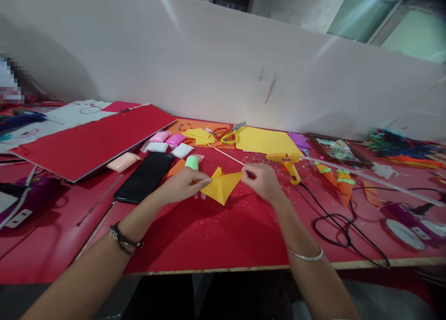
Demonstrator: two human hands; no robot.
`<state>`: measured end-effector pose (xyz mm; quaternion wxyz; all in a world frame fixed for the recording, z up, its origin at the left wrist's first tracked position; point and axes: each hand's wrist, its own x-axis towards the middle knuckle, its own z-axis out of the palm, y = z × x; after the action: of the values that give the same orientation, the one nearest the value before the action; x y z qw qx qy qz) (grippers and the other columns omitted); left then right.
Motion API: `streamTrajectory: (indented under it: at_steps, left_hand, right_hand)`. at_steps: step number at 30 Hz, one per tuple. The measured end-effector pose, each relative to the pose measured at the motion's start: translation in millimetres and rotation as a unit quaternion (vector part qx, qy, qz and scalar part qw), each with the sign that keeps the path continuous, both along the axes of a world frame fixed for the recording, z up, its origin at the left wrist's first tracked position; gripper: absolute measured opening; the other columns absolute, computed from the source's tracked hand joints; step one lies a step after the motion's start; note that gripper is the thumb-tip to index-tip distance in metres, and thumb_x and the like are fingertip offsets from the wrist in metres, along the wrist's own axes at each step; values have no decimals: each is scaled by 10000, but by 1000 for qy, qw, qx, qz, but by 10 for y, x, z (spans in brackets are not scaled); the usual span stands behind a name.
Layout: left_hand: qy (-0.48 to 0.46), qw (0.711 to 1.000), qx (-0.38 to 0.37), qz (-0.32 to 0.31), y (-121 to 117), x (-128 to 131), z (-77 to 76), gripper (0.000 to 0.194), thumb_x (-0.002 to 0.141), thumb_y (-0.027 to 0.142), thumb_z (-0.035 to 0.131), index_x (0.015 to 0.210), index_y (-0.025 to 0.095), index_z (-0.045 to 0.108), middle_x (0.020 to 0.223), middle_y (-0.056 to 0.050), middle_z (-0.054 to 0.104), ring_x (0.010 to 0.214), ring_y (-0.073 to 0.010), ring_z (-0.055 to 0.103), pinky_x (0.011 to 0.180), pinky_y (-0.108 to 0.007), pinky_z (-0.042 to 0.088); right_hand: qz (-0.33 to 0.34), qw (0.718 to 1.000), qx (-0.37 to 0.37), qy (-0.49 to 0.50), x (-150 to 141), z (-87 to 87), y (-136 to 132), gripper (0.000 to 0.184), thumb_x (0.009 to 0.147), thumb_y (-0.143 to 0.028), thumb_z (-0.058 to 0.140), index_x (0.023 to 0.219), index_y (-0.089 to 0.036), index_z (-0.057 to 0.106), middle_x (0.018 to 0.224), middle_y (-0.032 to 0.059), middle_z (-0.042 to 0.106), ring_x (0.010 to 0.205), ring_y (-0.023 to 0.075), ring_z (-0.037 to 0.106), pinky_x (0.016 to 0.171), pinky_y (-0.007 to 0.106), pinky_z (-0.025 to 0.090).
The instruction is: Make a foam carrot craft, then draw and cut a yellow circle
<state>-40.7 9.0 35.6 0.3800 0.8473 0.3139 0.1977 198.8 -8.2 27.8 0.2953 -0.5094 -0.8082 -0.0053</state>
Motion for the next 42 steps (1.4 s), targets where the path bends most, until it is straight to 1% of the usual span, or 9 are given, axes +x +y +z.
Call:
streamTrajectory:
  at_steps: [4,9,13,18,22,26,34,39,42]
  left_hand:
    - [-73,994,-50,67,15,-57,22,366,830,355,401,565,136,528,532,-29,608,483,-104,545,491,-194,396]
    - [-180,967,-122,130,0,-11,-57,372,838,355,396,578,133,542,531,-3,581,439,-72,500,511,-201,397]
    - [-221,943,-200,145,-31,92,-172,318,817,369,435,622,134,525,527,10,548,423,-70,473,459,-200,384]
    - [-277,911,-267,147,-47,158,-278,269,805,376,468,694,135,512,511,28,501,427,-55,430,396,-169,331]
    - [-306,889,-315,127,-44,174,-295,255,794,372,497,703,133,500,492,37,479,425,-45,413,383,-152,309]
    - [-340,865,-348,119,-42,177,-289,237,777,362,530,721,134,492,486,42,473,435,-40,407,383,-139,298]
    - [-331,872,-338,125,-65,200,-269,234,759,363,544,713,142,484,512,50,464,451,-40,393,415,-144,304]
    - [-314,889,-307,129,-52,210,-291,235,756,374,531,739,144,483,548,46,453,473,-49,396,446,-163,312]
    - [-252,927,-247,126,-58,200,-304,265,776,409,481,732,147,484,555,42,455,467,-57,398,459,-180,321]
  right_hand:
    - [-40,978,-14,204,69,-13,58,142,717,-175,417,582,-179,463,530,-31,437,504,87,402,513,219,310]
    - [53,872,-170,456,-128,-106,56,143,781,-325,414,775,-200,483,546,-37,460,476,93,428,447,211,361]
    - [109,811,-269,509,-359,-255,9,276,740,-443,485,895,-214,481,700,-4,522,533,94,471,472,219,402]
    - [117,773,-305,543,-402,-352,20,284,717,-445,536,866,-207,493,688,-23,507,493,68,443,465,201,386]
    - [129,755,-314,561,-376,-346,22,323,697,-481,549,861,-208,495,703,-18,514,509,75,446,478,208,387]
    - [172,715,-350,581,-394,-324,-10,301,692,-468,575,828,-206,515,620,-30,516,511,79,460,492,208,375]
    - [201,676,-356,613,-393,-317,-5,297,692,-444,585,843,-201,508,606,-33,543,499,75,466,459,188,348]
    - [223,686,-358,593,-407,-301,-4,198,709,-354,583,801,-189,523,602,-40,525,509,63,455,464,179,345]
    - [188,706,-348,588,-424,-326,13,124,710,-300,574,751,-187,543,557,-49,521,479,56,443,453,177,346]
